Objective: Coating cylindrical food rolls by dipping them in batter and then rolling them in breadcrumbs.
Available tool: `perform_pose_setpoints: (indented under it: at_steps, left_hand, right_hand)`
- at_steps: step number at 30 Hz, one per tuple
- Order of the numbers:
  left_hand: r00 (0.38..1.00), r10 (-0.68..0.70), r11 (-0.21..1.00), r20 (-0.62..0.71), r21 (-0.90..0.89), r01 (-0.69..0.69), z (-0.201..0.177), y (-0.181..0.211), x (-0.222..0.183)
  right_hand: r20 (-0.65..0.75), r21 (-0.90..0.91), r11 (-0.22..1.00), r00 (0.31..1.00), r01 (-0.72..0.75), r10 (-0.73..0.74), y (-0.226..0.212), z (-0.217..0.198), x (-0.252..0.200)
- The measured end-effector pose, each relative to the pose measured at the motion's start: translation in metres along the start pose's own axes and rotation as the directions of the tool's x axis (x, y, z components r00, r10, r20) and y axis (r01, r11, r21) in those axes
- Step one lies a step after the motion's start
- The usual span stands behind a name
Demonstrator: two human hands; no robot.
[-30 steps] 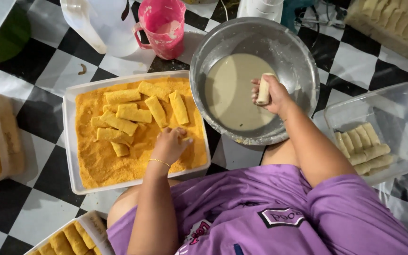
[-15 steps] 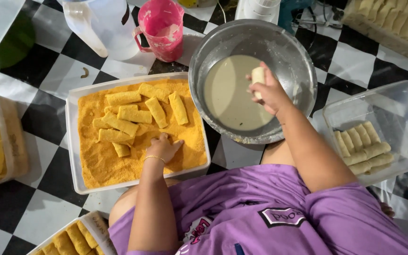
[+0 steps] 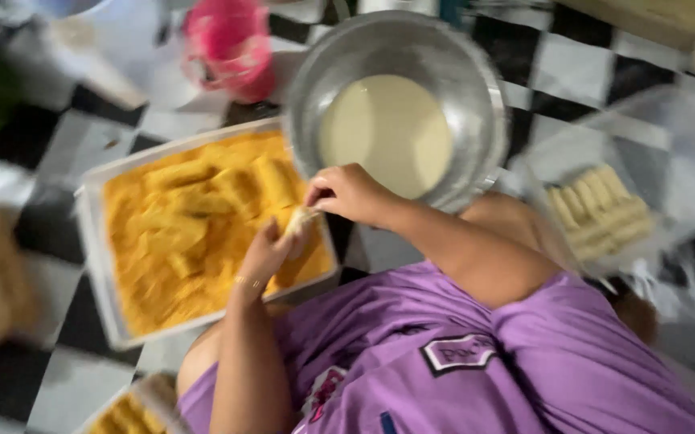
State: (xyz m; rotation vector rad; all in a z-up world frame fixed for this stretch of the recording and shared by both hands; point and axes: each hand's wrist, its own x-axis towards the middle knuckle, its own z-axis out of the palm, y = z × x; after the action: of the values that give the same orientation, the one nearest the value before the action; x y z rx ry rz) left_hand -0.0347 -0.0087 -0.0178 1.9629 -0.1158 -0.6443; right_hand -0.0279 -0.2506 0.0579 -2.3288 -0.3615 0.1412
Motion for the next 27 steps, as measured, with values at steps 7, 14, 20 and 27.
perform_pose_setpoints:
  at_steps: [7, 14, 20, 27]
  left_hand:
    - [0.961, 0.008, 0.849, -0.278, 0.509, 0.140, -0.003, -0.062, 0.039]
    - [0.914, -0.107, 0.808, -0.391, 0.501, 0.309, -0.019, -0.008, 0.004]
    - [0.894, -0.182, 0.865, -0.409, 0.366, 0.343, -0.026, -0.116, 0.047]
    - [0.931, -0.294, 0.620, -0.216, -0.785, 0.014, -0.016, -0.034, 0.002]
  right_hand:
    - [-0.369, 0.286, 0.936, 0.878, -0.206, 0.306, 0.110, -0.142, -0.131]
    - [-0.688, -0.041, 0.465, 0.363, -0.884, 0.629, 0.394, -0.169, -0.406]
    - [-0.604, -0.242, 0.446, 0.494, -0.861, 0.626, 0.562, -0.143, -0.469]
    - [-0.489, -0.625, 0.058, 0.449, -0.779, 0.748, 0.550, -0.172, -0.465]
